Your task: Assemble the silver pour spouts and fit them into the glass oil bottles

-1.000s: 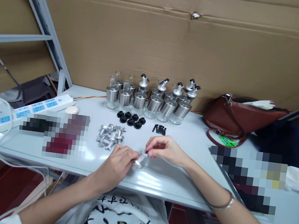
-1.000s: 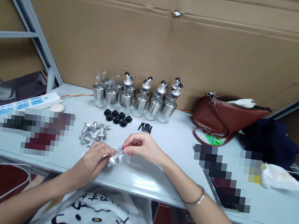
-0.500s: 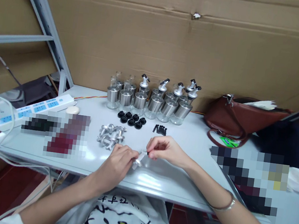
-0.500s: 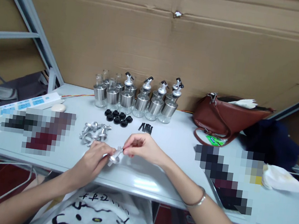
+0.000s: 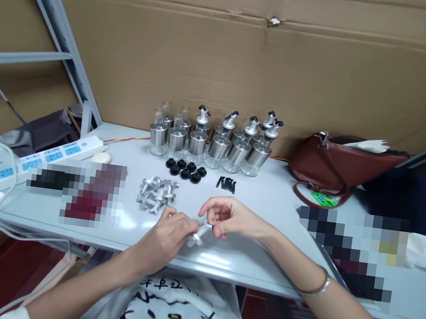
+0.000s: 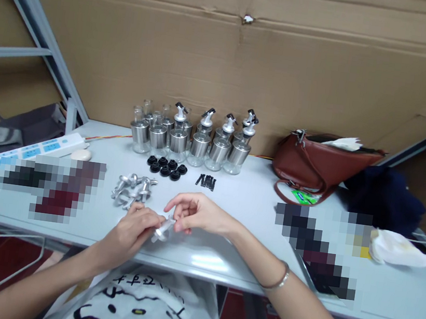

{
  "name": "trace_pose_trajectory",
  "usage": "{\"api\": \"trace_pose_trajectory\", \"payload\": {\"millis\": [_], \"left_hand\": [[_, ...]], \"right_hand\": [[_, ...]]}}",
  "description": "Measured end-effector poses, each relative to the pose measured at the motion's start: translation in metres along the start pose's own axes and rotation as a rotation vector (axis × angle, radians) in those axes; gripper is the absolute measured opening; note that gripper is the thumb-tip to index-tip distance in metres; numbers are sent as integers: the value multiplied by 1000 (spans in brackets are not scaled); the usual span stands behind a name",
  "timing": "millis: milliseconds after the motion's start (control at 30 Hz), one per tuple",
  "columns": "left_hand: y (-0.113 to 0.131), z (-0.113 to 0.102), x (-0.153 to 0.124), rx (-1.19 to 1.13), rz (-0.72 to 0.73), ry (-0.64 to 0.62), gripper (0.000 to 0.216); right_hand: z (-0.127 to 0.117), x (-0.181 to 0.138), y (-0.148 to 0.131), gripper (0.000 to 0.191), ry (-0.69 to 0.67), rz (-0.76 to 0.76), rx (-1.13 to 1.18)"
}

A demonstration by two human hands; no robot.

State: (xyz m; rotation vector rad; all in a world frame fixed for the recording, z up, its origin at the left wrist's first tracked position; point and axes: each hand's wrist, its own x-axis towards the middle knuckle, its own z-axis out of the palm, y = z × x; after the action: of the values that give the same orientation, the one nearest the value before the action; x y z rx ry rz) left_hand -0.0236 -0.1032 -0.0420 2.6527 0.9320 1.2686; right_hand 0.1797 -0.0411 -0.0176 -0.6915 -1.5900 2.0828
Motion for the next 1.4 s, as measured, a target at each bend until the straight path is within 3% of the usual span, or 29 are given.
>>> {"api": "trace_pose_trajectory", "payload": {"millis": [133,300,633,833,933,1033,1233,1400], "left_hand": [[1,0,-2,3,-7,16,15],[1,0,-3,5,-11,-6,15],[0,-2,0,-8,-68,55,26],[-20,-24,9,214,-242,58,18],[-32,-38,27,317,-351,-13,15],[-42,-40,53,391,-385,-166,19],[-57,-13,97,493,-328,-497,20],[-73,8,112,503,-339,-577,24]], "right_hand": [[0,-1,0,37,-85,49,8],[2,-1,3,38,-72,26,7],[6,1,0,40,46,-91,-24],[1,0,-2,33,145,-141,-17],[-1,1,-5,28,259,-202,-24],[-4,1,-9,28,381,-279,-36],[-11,-1,-16,31,593,-355,-96],[-12,-1,-20,30,674,-362,-95]]}}
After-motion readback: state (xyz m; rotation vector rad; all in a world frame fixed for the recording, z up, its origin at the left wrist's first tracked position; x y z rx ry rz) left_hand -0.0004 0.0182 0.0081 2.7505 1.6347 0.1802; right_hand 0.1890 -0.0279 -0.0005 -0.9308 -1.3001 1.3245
